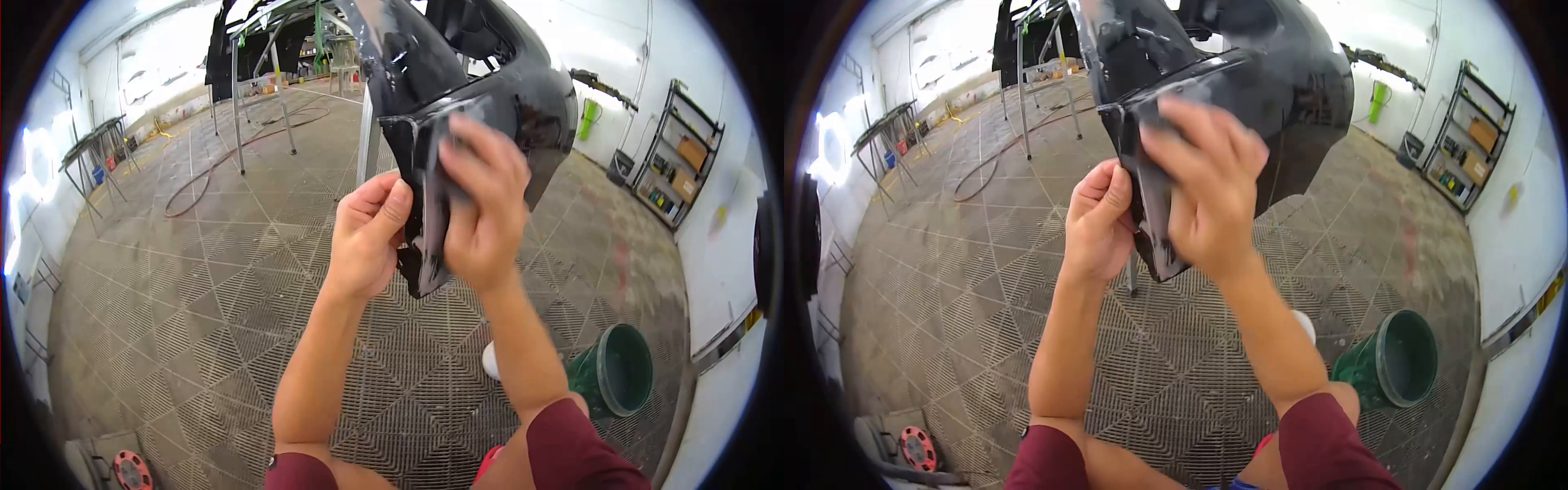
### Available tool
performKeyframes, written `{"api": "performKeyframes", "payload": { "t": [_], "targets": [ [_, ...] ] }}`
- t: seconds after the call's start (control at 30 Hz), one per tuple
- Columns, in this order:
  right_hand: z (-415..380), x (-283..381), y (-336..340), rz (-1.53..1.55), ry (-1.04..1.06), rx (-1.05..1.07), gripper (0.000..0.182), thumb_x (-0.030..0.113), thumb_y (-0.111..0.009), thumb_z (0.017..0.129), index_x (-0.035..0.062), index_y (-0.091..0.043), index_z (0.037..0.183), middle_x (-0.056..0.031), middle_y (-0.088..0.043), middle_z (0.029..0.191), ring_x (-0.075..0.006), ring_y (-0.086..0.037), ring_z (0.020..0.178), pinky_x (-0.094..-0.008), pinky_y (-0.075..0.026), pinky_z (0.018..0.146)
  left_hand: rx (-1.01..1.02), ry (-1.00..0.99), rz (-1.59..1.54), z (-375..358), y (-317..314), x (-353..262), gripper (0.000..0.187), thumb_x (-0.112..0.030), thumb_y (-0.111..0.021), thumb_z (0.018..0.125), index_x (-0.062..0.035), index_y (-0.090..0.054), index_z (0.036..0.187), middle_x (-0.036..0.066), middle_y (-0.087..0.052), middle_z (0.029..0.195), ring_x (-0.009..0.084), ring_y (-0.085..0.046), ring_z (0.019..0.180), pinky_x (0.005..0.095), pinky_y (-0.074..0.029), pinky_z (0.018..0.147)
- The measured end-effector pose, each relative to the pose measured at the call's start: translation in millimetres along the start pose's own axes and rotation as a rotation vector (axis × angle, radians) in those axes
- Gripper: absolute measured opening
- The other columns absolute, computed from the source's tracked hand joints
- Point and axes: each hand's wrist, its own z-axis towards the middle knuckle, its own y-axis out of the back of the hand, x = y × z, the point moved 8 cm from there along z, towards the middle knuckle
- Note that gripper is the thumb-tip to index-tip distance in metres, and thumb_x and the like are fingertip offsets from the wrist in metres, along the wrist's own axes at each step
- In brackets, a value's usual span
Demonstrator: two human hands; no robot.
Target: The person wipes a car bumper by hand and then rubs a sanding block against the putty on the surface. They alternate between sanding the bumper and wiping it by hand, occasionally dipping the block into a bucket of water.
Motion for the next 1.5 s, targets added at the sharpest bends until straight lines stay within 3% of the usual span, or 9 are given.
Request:
{"api": "performKeyframes", "payload": {
  "t": [0.3,0.43,0.67,0.87,1.0,1.2,1.27,1.37,1.5],
  "targets": [
    [-21,3,16,-0.039,-0.131,-0.008,0.034,0.01,-0.061,0.086,0.0135,-0.075,0.117,-0.009,-0.069,0.131,-0.0283,-0.06,0.114,-0.0426,-0.035,0.095,0.022,-0.056,-0.028,-1,-3,-4,0.025,-0.019,-0.053,0.11,0.0009,-0.063,0.121,0.011,-0.073,0.116,0.0177,-0.072,0.102,0.033,-0.059,0.09],
    [-140,31,22,-0.021,-0.298,-0.041,0.033,0.011,-0.064,0.083,0.0148,-0.075,0.114,-0.0059,-0.069,0.13,-0.0274,-0.06,0.114,-0.0429,-0.035,0.095,0.035,-0.09,0.025,-3,-5,-7,0.026,-0.021,-0.05,0.111,-0.0011,-0.062,0.122,0.011,-0.072,0.12,0.0194,-0.071,0.106,0.035,-0.058,0.094],
    [40,3,-2,-0.009,-0.068,-0.012,0.034,0.012,-0.064,0.085,0.0129,-0.075,0.117,-0.006,-0.07,0.13,-0.0268,-0.06,0.115,-0.043,-0.036,0.101,0.103,-0.089,-0.06,-5,-10,-7,0.022,-0.017,-0.05,0.111,-0.0028,-0.062,0.123,0.012,-0.07,0.124,0.0201,-0.07,0.111,0.0373,-0.058,0.097],
    [-145,41,22,-0.037,-0.199,-0.012,0.021,0.027,-0.063,0.09,0.0223,-0.075,0.106,0.0024,-0.07,0.13,-0.0208,-0.058,0.114,-0.0444,-0.035,0.098,0.029,-0.133,0.115,-6,-5,-11,0.026,-0.019,-0.051,0.11,-0.0021,-0.062,0.126,0.011,-0.072,0.122,0.0198,-0.07,0.109,0.0363,-0.058,0.095],
    [-240,60,44,-0.007,-0.4,-0.075,0.026,0.021,-0.056,0.098,0.0169,-0.068,0.121,-0.0122,-0.064,0.135,-0.0287,-0.056,0.116,-0.0466,-0.039,0.094,-0.036,-0.155,0.138,-9,-18,-25,0.027,-0.017,-0.05,0.111,0.0025,-0.061,0.127,0.01,-0.074,0.111,0.0163,-0.072,0.099,0.0317,-0.06,0.084],
    [-288,83,36,0.108,-0.669,-0.09,0.033,0.003,-0.057,0.097,0.0069,-0.06,0.129,-0.0184,-0.059,0.137,-0.0331,-0.056,0.114,-0.0458,-0.042,0.093,-0.428,-0.486,1.2,-23,-48,-84,0.039,-0.023,-0.048,0.111,-0.0006,-0.055,0.143,0.018,-0.063,0.137,0.0258,-0.066,0.119,0.0403,-0.052,0.103],
    [-285,82,30,0.169,-0.635,-0.062,0.031,0.005,-0.057,0.099,0.0049,-0.059,0.13,-0.0199,-0.059,0.137,-0.0336,-0.056,0.114,-0.0467,-0.044,0.094,-0.118,-1.129,1.982,-28,-107,-96,0.049,-0.03,-0.048,0.109,-0.0022,-0.054,0.148,0.022,-0.052,0.151,0.0351,-0.051,0.139,0.0515,-0.039,0.116],
    [-281,72,26,0.246,-0.688,-0.092,0.03,0.007,-0.058,0.1,0.0026,-0.059,0.13,-0.021,-0.059,0.138,-0.0343,-0.056,0.114,-0.0463,-0.045,0.094,0.063,-0.863,2.42,-7,-105,-83,0.053,-0.035,-0.044,0.107,-0.0063,-0.053,0.151,0.016,-0.049,0.158,0.0377,-0.03,0.155,0.0594,-0.018,0.125],
    [-292,63,21,0.293,-0.779,-0.148,0.028,0.008,-0.058,0.102,-0.0003,-0.058,0.128,-0.0231,-0.059,0.138,-0.0353,-0.057,0.115,-0.0438,-0.049,0.092,0.159,-0.79,2.57,-14,-110,-70,0.052,-0.034,-0.047,0.105,-0.0101,-0.056,0.15,0.004,-0.044,0.163,0.0349,-0.026,0.157,0.0615,-0.013,0.127]
  ]
}}
